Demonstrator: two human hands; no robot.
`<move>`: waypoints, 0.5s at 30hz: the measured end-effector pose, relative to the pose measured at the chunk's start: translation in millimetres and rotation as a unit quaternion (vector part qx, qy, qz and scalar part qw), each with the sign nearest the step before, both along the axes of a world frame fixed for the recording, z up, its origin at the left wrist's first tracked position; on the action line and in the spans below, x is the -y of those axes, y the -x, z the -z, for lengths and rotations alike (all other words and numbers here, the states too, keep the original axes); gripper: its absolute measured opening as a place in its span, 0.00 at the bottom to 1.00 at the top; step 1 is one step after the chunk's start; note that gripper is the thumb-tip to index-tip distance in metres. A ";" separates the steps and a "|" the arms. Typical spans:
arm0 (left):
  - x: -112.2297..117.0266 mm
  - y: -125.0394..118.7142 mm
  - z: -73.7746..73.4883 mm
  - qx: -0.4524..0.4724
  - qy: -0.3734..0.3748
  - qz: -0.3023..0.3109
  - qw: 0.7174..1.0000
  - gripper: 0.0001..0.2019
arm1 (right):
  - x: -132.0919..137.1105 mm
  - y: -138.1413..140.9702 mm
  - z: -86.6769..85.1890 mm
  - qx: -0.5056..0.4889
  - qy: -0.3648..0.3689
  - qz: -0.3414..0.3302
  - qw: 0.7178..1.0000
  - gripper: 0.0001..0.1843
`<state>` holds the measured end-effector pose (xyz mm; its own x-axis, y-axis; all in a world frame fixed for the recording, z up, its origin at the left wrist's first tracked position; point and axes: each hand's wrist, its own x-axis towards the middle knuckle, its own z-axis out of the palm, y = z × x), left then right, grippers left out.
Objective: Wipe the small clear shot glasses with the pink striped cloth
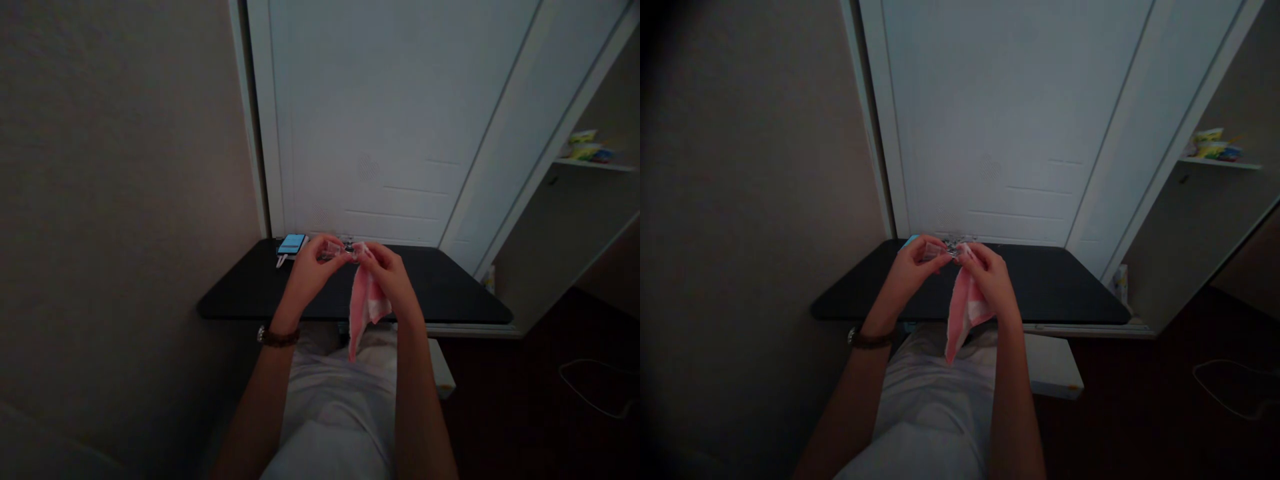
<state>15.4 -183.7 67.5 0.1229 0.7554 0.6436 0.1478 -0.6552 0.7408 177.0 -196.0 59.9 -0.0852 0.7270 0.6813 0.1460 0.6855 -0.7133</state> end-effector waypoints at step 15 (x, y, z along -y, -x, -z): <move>1.3 0.9 -4.0 0.076 0.026 0.030 0.996 0.10 | 7.5 0.9 -1.9 0.071 0.037 -0.032 0.996 0.13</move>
